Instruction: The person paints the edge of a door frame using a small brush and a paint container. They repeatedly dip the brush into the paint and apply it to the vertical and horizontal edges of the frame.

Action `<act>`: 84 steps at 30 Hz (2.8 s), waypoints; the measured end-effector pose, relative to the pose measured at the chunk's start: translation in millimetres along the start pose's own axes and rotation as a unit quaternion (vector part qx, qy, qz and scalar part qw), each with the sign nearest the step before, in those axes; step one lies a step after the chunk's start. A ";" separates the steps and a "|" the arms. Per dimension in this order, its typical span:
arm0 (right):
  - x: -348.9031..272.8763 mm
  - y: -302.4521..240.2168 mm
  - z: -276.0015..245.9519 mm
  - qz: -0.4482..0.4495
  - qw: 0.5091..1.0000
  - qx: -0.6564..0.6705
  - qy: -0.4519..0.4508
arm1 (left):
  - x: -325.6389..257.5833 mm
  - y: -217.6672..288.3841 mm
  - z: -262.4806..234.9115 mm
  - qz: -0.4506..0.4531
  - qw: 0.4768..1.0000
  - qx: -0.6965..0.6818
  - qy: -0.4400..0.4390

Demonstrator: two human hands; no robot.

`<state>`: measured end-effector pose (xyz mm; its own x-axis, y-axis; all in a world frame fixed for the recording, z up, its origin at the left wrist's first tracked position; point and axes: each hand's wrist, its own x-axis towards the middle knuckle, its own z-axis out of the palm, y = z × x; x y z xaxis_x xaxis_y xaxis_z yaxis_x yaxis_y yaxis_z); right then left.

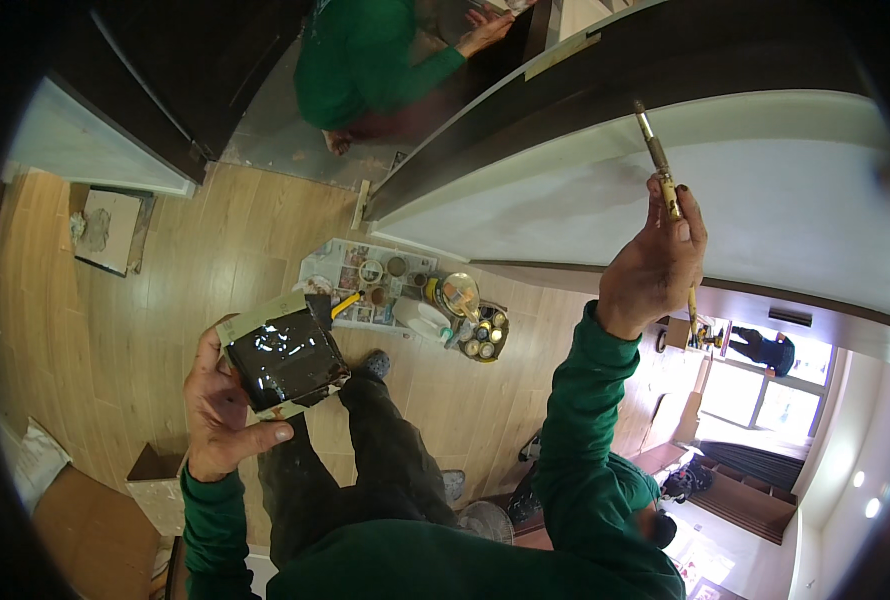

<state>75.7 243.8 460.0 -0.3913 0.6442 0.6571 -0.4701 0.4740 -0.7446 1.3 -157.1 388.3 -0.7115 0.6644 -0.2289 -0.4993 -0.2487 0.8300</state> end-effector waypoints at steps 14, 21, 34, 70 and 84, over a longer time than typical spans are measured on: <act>-40.7 -9.2 -9.6 0.068 0.996 -0.026 -0.057 | 0.4 2.3 3.4 0.011 1.000 -0.005 -0.004; -64.1 -99.2 -16.6 0.188 0.972 0.013 -0.139 | 17.5 16.2 32.3 0.045 0.996 0.009 -0.072; -45.5 -183.5 41.0 0.213 0.937 -0.100 -0.258 | 26.2 55.8 82.7 0.086 0.980 0.045 -0.171; -40.8 -241.5 120.3 0.281 0.947 0.037 -0.152 | -0.4 168.1 29.8 0.065 0.981 0.038 -0.178; -33.2 -226.8 24.9 0.361 0.909 0.149 -0.142 | -28.1 142.6 93.2 0.026 0.983 -0.108 -0.144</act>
<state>175.5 99.9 610.0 -0.8519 0.5218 0.0449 -0.1869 -0.2228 -0.9568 -3.8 -145.5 560.5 -0.5851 0.8109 -0.0104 -0.5816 -0.4107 0.7022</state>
